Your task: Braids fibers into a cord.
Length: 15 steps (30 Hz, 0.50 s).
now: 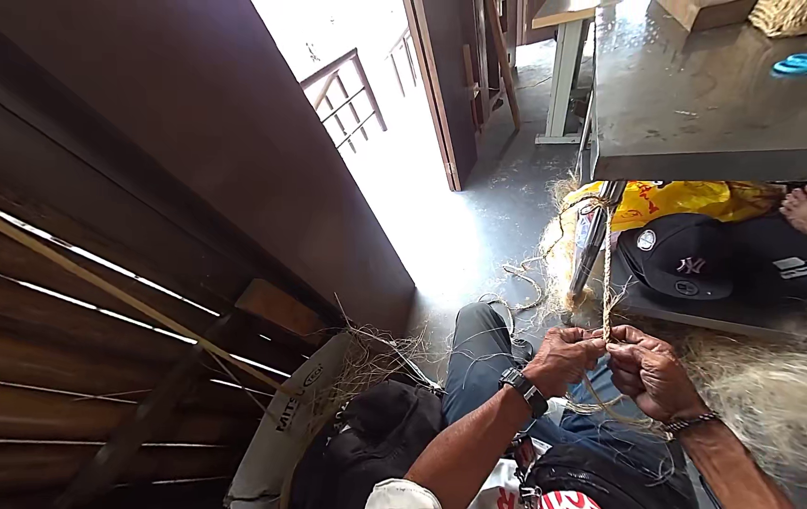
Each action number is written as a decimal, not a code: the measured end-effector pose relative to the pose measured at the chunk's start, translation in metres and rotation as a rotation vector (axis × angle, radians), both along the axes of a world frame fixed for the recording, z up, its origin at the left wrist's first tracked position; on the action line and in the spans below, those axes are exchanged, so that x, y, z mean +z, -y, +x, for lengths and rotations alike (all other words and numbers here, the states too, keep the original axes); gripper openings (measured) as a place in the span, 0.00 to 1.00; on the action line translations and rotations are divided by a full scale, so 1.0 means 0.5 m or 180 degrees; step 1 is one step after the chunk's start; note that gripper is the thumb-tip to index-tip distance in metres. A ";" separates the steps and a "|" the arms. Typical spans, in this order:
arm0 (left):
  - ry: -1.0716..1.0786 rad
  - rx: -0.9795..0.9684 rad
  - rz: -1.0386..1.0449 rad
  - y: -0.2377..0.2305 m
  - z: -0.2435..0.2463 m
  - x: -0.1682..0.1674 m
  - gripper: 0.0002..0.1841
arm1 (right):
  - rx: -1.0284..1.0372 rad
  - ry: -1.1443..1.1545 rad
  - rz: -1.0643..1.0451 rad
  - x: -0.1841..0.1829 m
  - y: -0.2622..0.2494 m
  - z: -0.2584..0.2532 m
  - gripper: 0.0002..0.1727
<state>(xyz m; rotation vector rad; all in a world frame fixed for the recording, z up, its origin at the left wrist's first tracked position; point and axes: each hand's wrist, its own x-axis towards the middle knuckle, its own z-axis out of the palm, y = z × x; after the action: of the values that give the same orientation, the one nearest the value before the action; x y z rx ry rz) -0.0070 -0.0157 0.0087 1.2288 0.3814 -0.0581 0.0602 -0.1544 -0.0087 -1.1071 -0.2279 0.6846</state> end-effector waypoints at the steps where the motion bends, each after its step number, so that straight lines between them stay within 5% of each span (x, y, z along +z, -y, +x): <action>1: 0.0039 -0.0020 0.0060 -0.001 0.000 -0.001 0.10 | -0.0043 -0.0006 -0.0019 0.002 0.000 -0.004 0.12; 5: 0.0250 -0.0135 0.1043 -0.007 0.002 -0.019 0.11 | -0.0156 0.0175 -0.0449 0.016 0.000 -0.010 0.08; 9: 0.0166 -0.0337 0.2412 -0.007 -0.009 -0.009 0.13 | -0.0116 0.1515 -0.1487 0.000 0.011 0.006 0.04; 12: 0.0384 -0.0058 0.3000 0.010 -0.016 -0.021 0.11 | -0.0091 0.2329 -0.1938 -0.004 0.017 0.012 0.07; 15: 0.0788 0.0323 0.3384 0.024 -0.029 -0.038 0.09 | -0.0137 0.2316 -0.1946 -0.007 0.014 0.005 0.08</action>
<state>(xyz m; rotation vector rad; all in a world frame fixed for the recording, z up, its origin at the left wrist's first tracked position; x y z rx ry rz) -0.0215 -0.0277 -0.0101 2.2298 0.2486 0.4337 0.0629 -0.1612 -0.0125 -1.9249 -0.6389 0.2814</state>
